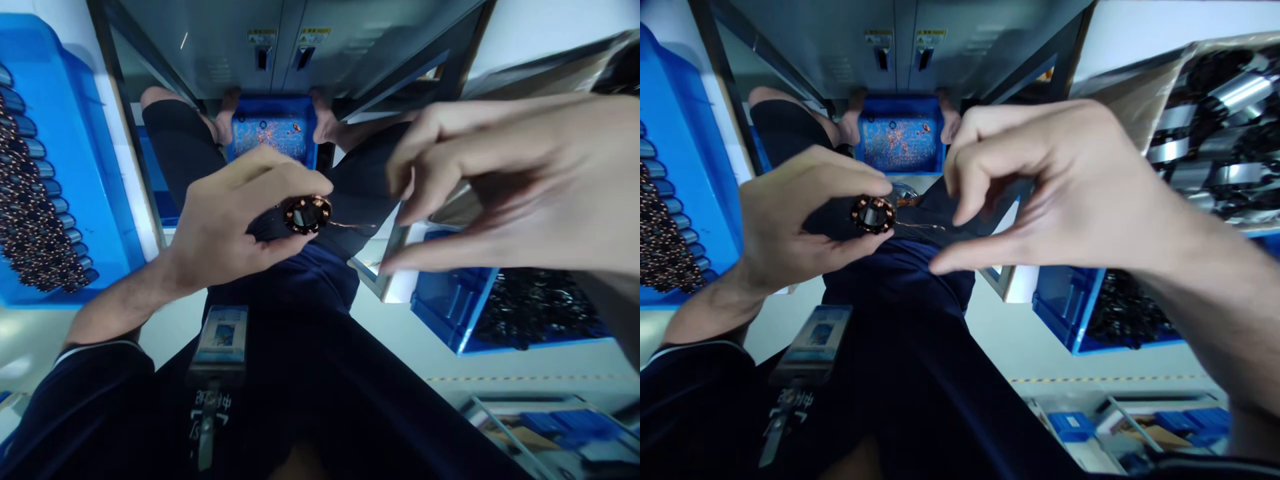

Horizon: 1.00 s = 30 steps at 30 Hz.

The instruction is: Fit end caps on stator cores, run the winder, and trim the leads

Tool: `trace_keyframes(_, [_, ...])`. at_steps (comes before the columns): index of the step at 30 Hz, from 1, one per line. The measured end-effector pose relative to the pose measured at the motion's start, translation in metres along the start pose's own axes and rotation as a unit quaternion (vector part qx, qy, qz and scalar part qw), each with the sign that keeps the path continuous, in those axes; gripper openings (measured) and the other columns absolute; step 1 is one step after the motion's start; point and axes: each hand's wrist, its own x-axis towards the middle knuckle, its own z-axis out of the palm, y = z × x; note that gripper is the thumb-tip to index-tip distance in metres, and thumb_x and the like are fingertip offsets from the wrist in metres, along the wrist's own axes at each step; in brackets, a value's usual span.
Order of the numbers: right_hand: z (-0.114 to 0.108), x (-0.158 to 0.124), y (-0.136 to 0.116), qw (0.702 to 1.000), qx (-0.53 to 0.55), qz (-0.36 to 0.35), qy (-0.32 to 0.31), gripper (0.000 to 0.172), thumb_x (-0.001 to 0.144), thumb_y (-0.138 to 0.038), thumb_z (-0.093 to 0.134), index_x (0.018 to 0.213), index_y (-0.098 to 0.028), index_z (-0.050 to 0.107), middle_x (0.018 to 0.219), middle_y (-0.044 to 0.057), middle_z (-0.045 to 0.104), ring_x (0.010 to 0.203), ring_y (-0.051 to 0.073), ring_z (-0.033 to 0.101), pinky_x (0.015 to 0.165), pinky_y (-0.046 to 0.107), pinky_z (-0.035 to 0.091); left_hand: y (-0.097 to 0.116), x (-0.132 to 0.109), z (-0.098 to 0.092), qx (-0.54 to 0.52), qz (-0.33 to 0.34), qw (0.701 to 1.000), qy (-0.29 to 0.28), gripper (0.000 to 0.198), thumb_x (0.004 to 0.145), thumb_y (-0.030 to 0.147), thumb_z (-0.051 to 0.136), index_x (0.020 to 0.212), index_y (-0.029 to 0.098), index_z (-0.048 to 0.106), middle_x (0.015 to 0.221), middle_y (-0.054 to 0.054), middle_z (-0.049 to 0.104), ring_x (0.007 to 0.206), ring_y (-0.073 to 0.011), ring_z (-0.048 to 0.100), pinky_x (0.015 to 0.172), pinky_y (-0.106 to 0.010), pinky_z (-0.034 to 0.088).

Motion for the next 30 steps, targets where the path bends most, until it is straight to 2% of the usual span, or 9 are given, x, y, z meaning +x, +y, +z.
trace_keyframes(4, [0.0, 0.01, 0.023, 0.958, 0.117, 0.085, -0.247, 0.039, 0.108, -0.061, 0.105, 0.096, -0.026, 0.091, 0.093, 0.003, 0.089, 0.073, 0.016, 0.083, 0.057, 0.027, 0.065, 0.002, -0.003, -0.001, 0.078, 0.119, 0.987, 0.069, 0.015, 0.122, 0.023, 0.085, 0.13, 0.033, 0.091, 0.14, 0.0, 0.093, 0.124, -0.0216, 0.094, 0.107, -0.034, 0.078])
trace_keyframes(7, [0.015, 0.008, 0.037, 0.925, 0.193, 0.154, -0.29, 0.035, 0.112, -0.055, 0.102, 0.1, -0.025, 0.09, 0.077, -0.001, 0.082, 0.057, 0.013, 0.071, 0.05, 0.027, 0.056, 0.003, 0.0, 0.002, 0.036, 0.098, 0.994, 0.015, 0.019, 0.126, 0.023, 0.077, 0.127, 0.035, 0.091, 0.129, 0.004, 0.093, 0.125, -0.0226, 0.096, 0.117, -0.041, 0.08])
trace_keyframes(10, [0.028, 0.001, 0.031, 0.977, 0.084, 0.075, -0.182, 0.039, 0.108, -0.056, 0.105, 0.09, -0.027, 0.086, 0.073, -0.004, 0.077, 0.054, 0.012, 0.06, 0.051, 0.031, 0.051, 0.001, 0.003, 0.004, 0.068, 0.085, 0.994, 0.018, 0.013, 0.121, 0.027, 0.078, 0.122, 0.032, 0.089, 0.117, 0.003, 0.093, 0.12, -0.0261, 0.096, 0.129, -0.057, 0.077])
trace_keyframes(12, [0.028, -0.002, 0.018, 0.995, -0.047, -0.017, -0.088, 0.041, 0.108, -0.049, 0.105, 0.081, -0.03, 0.081, 0.069, -0.004, 0.071, 0.057, 0.014, 0.056, 0.054, 0.034, 0.047, -0.001, 0.001, 0.002, 0.073, 0.038, 0.996, 0.046, 0.006, 0.111, 0.029, 0.086, 0.117, 0.029, 0.086, 0.113, 0.0, 0.094, 0.108, -0.0262, 0.095, 0.122, -0.055, 0.078])
trace_keyframes(17, [0.001, 0.006, -0.021, 0.914, -0.314, -0.257, -0.005, 0.018, 0.113, -0.033, 0.097, 0.098, -0.035, 0.087, 0.074, -0.004, 0.076, 0.056, 0.018, 0.062, 0.051, 0.039, 0.042, -0.011, -0.015, -0.012, -0.159, -0.159, 0.974, 0.029, 0.041, 0.098, 0.032, 0.104, 0.128, 0.027, 0.077, 0.098, 0.004, 0.086, 0.084, -0.0164, 0.085, 0.079, -0.028, 0.067])
trace_keyframes(21, [-0.021, 0.066, -0.055, 0.885, -0.413, -0.197, 0.088, 0.011, 0.118, -0.045, 0.091, 0.118, -0.034, 0.093, 0.105, 0.004, 0.092, 0.087, 0.027, 0.086, 0.087, 0.046, 0.073, -0.015, -0.032, -0.009, -0.147, -0.14, 0.974, 0.1, 0.026, 0.104, 0.026, 0.098, 0.109, 0.027, 0.073, 0.099, 0.003, 0.077, 0.086, -0.0158, 0.077, 0.08, -0.029, 0.063])
trace_keyframes(24, [-0.03, 0.149, -0.066, 0.832, -0.512, -0.107, 0.185, 0.017, 0.119, -0.034, 0.087, 0.115, -0.019, 0.094, 0.119, 0.016, 0.091, 0.122, 0.039, 0.088, 0.127, 0.063, 0.069, -0.012, -0.041, 0.001, -0.122, -0.119, 0.98, 0.103, 0.023, 0.104, 0.022, 0.096, 0.096, 0.026, 0.074, 0.097, 0.001, 0.074, 0.084, -0.016, 0.076, 0.078, -0.03, 0.063])
trace_keyframes(26, [-0.038, 0.206, -0.064, 0.826, -0.517, -0.06, 0.215, 0.027, 0.117, -0.031, 0.094, 0.099, -0.013, 0.083, 0.117, 0.02, 0.088, 0.132, 0.041, 0.085, 0.135, 0.069, 0.066, -0.007, -0.046, 0.005, -0.093, -0.116, 0.981, 0.126, 0.022, 0.1, 0.02, 0.097, 0.096, 0.026, 0.077, 0.101, 0.001, 0.075, 0.086, -0.0162, 0.079, 0.08, -0.03, 0.067])
trace_keyframes(30, [-0.06, 0.28, -0.055, 0.824, -0.502, 0.032, 0.261, 0.078, 0.105, -0.03, 0.112, 0.071, -0.031, 0.042, 0.098, 0.011, 0.079, 0.127, 0.028, 0.082, 0.133, 0.054, 0.069, 0.001, -0.056, -0.002, -0.012, -0.091, 0.977, 0.191, 0.02, 0.101, 0.015, 0.095, 0.101, 0.028, 0.08, 0.113, -0.002, 0.08, 0.097, -0.0174, 0.085, 0.085, -0.03, 0.072])
